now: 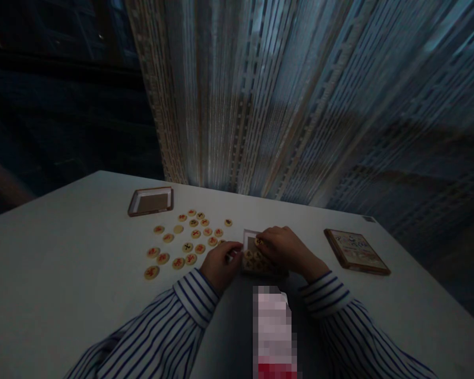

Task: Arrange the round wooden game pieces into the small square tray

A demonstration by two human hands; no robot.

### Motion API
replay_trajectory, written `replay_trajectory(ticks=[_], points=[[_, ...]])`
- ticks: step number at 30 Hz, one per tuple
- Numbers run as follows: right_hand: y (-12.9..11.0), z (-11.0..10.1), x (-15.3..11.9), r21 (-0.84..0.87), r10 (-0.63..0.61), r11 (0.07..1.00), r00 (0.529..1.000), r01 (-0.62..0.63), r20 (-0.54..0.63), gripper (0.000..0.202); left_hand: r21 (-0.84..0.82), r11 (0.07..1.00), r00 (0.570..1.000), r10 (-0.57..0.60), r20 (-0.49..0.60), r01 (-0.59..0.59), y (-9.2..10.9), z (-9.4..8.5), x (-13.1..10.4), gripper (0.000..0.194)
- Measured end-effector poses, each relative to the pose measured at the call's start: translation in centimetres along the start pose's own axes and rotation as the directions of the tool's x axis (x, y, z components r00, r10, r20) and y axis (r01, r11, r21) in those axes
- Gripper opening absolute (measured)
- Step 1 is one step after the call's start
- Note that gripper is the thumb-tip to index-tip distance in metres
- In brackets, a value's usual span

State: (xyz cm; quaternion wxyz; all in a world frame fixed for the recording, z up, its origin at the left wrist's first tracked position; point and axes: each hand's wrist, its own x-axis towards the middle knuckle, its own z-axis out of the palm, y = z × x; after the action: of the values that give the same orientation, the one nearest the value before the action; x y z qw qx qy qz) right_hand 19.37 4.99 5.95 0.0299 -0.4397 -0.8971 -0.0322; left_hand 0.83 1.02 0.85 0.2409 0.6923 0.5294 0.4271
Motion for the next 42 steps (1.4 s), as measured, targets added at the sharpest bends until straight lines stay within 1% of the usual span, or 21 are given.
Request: replay_trajectory(ticks=[4, 13, 18, 28, 35, 42], points=[[-0.06, 0.17, 0.09, -0.010, -0.008, 1.000, 1.000, 0.008, 0.025, 0.026, 0.005, 1.000, 1.000, -0.007, -0.006, 0.007, -0.01, 0.02, -0.02, 0.020], [-0.34, -0.21, -0.03, -0.032, 0.003, 0.999, 0.996, -0.001, 0.084, 0.026, -0.010, 1.000, 1.000, -0.001, 0.013, 0.001, -0.22, 0.04, -0.06, 0.020], [-0.37, -0.19, -0.03, -0.023, 0.002, 1.000, 0.996, 0.000, 0.090, 0.026, -0.003, 1.000, 1.000, 0.007, -0.005, -0.007, -0.22, 0.07, -0.02, 0.019], [-0.30, 0.05, 0.02, -0.019, 0.009, 1.000, 0.995, -0.007, 0.104, 0.026, 0.006, 1.000, 1.000, 0.000, 0.016, 0.000, 0.10, -0.08, -0.05, 0.020], [-0.22, -0.02, -0.11, 0.007, 0.009, 1.000, 0.997, -0.009, 0.081, 0.024, -0.004, 1.000, 1.000, 0.010, -0.002, -0.010, -0.24, 0.13, -0.11, 0.018], [-0.30, -0.08, -0.11, -0.002, 0.005, 1.000, 0.997, -0.005, 0.083, 0.026, 0.007, 1.000, 1.000, 0.000, 0.003, 0.000, -0.02, -0.05, -0.13, 0.018]])
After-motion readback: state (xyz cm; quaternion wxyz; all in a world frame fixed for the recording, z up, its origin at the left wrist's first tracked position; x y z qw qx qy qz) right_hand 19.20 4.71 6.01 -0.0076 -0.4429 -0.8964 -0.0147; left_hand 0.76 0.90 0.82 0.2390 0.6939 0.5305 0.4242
